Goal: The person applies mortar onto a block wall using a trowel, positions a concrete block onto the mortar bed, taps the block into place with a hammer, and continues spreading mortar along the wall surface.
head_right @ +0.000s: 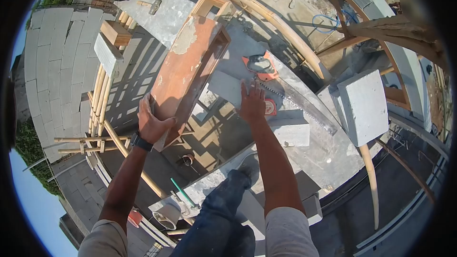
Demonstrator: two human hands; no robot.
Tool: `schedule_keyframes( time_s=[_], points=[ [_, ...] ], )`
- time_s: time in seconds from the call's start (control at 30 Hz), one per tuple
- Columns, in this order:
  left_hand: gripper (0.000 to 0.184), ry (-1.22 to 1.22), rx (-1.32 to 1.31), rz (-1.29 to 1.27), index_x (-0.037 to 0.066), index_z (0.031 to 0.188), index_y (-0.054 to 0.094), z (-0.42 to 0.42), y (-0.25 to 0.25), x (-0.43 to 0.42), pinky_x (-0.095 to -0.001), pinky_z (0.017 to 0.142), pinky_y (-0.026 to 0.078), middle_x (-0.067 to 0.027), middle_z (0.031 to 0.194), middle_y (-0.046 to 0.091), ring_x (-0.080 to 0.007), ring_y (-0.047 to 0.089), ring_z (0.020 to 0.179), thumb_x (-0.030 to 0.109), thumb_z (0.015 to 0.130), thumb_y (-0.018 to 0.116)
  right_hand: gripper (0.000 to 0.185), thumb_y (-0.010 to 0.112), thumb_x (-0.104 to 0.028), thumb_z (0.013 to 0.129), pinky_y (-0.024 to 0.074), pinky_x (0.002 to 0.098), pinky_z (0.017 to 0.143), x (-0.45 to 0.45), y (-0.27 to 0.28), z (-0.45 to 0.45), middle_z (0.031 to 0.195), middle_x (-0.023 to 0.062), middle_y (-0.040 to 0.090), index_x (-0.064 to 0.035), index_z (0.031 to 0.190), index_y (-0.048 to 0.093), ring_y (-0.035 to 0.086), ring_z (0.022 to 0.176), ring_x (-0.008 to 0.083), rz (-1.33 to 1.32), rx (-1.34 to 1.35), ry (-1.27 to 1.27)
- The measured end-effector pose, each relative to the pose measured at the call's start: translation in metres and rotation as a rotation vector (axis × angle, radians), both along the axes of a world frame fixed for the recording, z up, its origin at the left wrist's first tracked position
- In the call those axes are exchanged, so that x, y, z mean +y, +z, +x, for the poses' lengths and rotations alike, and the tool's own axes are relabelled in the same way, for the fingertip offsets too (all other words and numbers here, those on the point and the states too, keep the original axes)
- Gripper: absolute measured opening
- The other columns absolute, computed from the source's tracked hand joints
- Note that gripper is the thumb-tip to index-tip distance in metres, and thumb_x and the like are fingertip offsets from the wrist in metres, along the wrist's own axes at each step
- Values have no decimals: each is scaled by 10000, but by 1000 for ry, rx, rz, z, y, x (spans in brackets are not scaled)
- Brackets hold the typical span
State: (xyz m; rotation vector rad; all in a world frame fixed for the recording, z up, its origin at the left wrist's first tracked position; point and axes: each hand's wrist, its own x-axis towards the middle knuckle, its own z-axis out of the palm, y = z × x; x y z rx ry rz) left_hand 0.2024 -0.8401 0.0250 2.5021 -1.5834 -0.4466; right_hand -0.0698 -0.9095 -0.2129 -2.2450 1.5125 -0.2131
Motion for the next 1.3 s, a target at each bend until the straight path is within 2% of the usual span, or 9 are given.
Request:
schedule_keyframes(
  time_s=[0.1,0.2,0.4,0.6,0.8,1.0,1.07,1.17,1.3],
  points=[
    [1136,81,90,10,-123,1490,393,12,-21,-8,-439,1153,438,-279,1434,519,-388,523,1357,286,579,936,731,618,-225,979,380,587,1177,1,-36,15,1443,227,535,-100,1637,326,510,1368,414,2,189,81],
    [1132,1,22,-43,-113,1479,398,24,-70,-17,-459,1128,446,-271,1402,520,-384,519,1332,338,587,930,1187,844,-459,800,267,587,1247,17,-54,22,1513,225,488,-118,1691,138,462,1414,394,-118,424,47],
    [1110,-55,36,-119,-42,1450,434,9,-132,-62,-530,1082,419,-223,1308,524,-403,511,1263,454,575,904,1173,838,-476,798,222,617,1256,20,3,-14,1532,228,474,-99,1685,171,442,1433,403,224,417,-42],
    [1183,12,4,120,-8,1542,391,-7,-168,-121,-539,1153,374,-256,1395,487,-418,453,1367,530,604,870,1053,823,-432,843,214,611,1259,55,34,-30,1570,264,417,-73,1656,259,361,1491,450,146,87,-103],
    [1236,-21,-73,73,-2,1641,243,1,-171,-83,-534,1257,261,-308,1608,345,-468,368,1484,566,719,838,565,755,-208,886,490,515,1030,173,123,-90,1292,251,601,11,1376,578,586,1207,451,218,-462,-157],
    [1202,-440,18,221,86,1680,157,-105,-146,50,-583,1250,250,-271,1688,197,-486,233,1545,422,770,867,552,773,-352,921,535,457,942,415,115,-153,1237,217,663,18,1305,629,638,1165,380,1070,-128,-931],
    [1189,-619,134,357,100,1677,178,-148,-165,108,-578,1250,253,-288,1672,211,-486,241,1542,453,769,860,730,735,-542,934,527,520,948,584,13,-166,1339,239,632,1,1397,582,641,1199,387,1497,114,-685],
    [1141,-826,184,567,90,1660,225,-230,-161,174,-585,1229,303,-313,1645,242,-497,281,1524,478,775,833,896,705,-687,897,504,598,971,583,91,-132,1439,246,579,-26,1476,527,625,1249,406,1579,-564,-2291],
    [1107,-985,295,476,90,1651,249,-314,-158,203,-590,1219,320,-326,1646,235,-513,303,1506,450,781,830,1097,743,-764,809,494,632,1018,597,58,-105,1507,238,522,-42,1552,382,583,1305,421,1268,-953,-2670]
  ],
)
